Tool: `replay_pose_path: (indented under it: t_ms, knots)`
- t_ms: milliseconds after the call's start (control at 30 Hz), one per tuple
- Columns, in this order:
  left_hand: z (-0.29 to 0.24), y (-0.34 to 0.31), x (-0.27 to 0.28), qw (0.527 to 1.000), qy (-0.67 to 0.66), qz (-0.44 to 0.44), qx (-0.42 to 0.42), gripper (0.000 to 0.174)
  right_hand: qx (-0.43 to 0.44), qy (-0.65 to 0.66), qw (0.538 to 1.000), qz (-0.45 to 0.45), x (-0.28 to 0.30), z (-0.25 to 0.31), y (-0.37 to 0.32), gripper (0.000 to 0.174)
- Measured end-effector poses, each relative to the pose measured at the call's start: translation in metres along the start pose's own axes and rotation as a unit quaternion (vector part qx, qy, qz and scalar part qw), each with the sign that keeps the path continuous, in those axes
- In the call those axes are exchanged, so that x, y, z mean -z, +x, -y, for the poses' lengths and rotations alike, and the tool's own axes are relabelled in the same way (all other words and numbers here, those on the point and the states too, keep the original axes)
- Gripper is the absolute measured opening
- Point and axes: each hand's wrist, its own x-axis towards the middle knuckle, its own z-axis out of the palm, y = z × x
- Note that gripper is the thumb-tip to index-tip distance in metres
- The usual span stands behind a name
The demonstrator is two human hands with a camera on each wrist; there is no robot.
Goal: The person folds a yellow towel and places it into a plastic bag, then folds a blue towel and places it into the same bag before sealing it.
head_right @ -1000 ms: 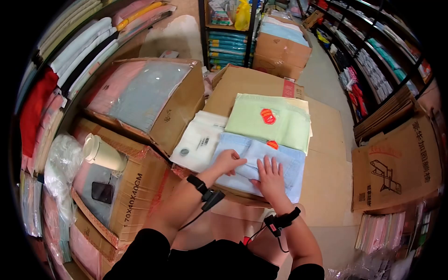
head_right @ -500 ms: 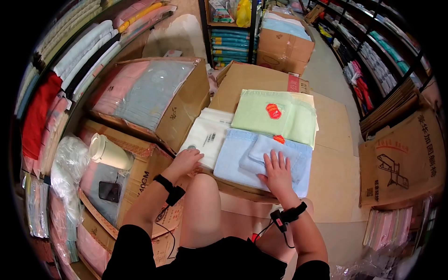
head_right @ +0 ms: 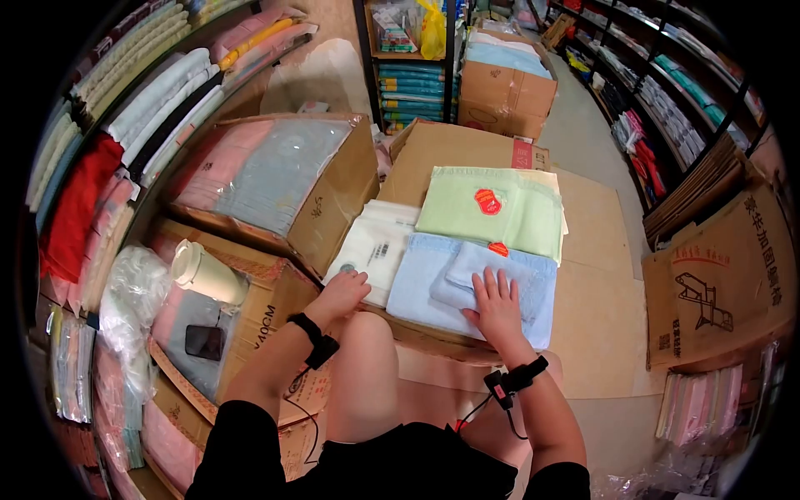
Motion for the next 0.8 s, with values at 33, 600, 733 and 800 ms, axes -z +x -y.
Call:
replay_pose_path:
  t_ms: [33, 600, 733, 800]
  knots:
    - [0.001, 0.001, 0.0, 1.0, 0.002, 0.0, -0.001, 0.031, -0.002, 0.002, 1.0, 0.001, 0.0, 0.0, 0.0, 0.07]
    - [0.001, 0.017, 0.006, 0.997, 0.016, 0.055, 0.058, 0.008, -0.009, -0.003, 1.0, -0.003, -0.005, -0.001, 0.001, 0.07]
    - [0.013, 0.023, 0.008, 0.998, 0.008, 0.004, 0.069, 0.009, -0.009, -0.001, 1.0, -0.005, -0.006, -0.002, 0.0, 0.07]
    - [0.019, 0.024, 0.012, 0.997, -0.044, -0.03, 0.052, 0.014, -0.01, 0.0, 1.0, -0.002, -0.005, -0.002, -0.001, 0.071]
